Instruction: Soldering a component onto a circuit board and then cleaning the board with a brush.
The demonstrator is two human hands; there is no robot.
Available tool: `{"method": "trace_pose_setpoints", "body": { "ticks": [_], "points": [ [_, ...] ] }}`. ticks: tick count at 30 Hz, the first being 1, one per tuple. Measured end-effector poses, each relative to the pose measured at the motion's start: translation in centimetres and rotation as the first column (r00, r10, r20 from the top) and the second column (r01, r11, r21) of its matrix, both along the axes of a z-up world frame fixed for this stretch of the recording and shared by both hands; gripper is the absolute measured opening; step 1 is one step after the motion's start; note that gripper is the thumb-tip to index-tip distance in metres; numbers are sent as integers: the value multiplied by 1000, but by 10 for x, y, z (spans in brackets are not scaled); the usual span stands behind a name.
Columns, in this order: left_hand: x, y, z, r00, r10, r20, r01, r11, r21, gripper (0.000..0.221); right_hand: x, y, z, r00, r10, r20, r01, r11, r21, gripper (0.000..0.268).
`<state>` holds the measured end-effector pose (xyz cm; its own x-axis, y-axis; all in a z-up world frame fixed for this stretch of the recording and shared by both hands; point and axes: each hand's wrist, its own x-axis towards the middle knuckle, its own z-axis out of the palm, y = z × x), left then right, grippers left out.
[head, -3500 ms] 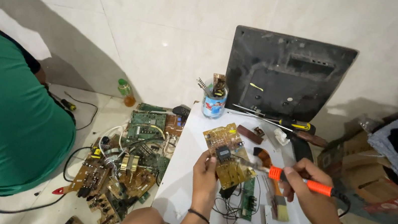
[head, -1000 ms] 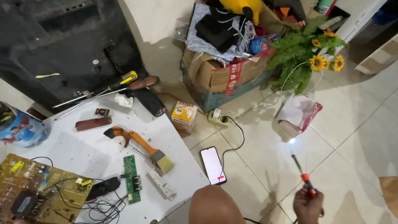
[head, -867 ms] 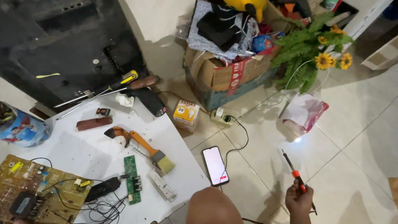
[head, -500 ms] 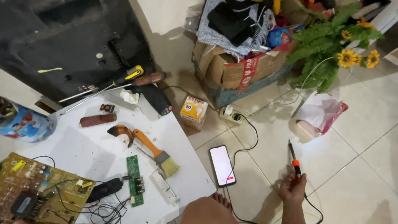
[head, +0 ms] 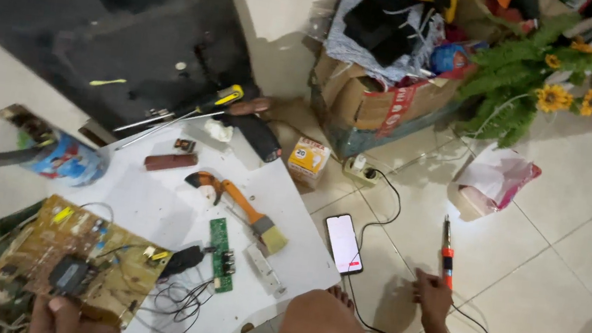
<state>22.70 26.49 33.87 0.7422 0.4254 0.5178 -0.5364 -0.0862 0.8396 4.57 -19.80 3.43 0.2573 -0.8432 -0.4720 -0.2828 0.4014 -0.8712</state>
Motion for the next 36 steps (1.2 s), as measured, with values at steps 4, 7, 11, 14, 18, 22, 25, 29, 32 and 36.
{"method": "trace_pose_setpoints", "body": {
  "ticks": [4, 7, 11, 14, 18, 22, 25, 29, 32, 36],
  "points": [
    [5, 39, 6, 923, -202, -328, 85, 938, -337, 39, 41, 48, 5, 790, 417, -449, -537, 824, -180, 56],
    [-1, 37, 18, 917, -219, -332, 55, 896, -441, 40, 70, 86, 6, 598, 500, -626, -751, 623, -220, 79],
    [-2, 44, 17, 920, -160, -357, -74, 825, -560, 28, 97, 120, 16, 442, 452, -775, -841, 509, -184, 87],
    [-6, 37, 40, 916, -198, -348, -16, 851, -525, 37, 106, 109, -35, 487, 434, -758, -867, 345, -360, 90],
    [-3, 43, 30, 920, -193, -341, -20, 846, -533, 31, 133, 113, -42, 418, 435, -797, -903, 293, -314, 56],
    [-2, 44, 24, 922, -181, -341, -24, 855, -518, 33, 142, 115, -49, 497, 471, -729, -867, 293, -402, 49],
    [-1, 45, 16, 928, -178, -328, -14, 861, -508, 29, 130, 115, -45, 521, 519, -678, -854, 318, -412, 54],
    [0, 45, 15, 925, -185, -333, -10, 862, -507, 26, 117, 116, -4, 483, 573, -663, -874, 362, -324, 71],
    [-4, 38, 31, 928, -216, -304, 43, 872, -487, 43, 98, 113, 11, 766, 523, -374, -617, 761, -200, 54],
    [-1, 45, 21, 920, -162, -358, -25, 885, -465, 38, 90, 86, 59, 864, 423, -272, -503, 724, -472, 37]
  ]
}}
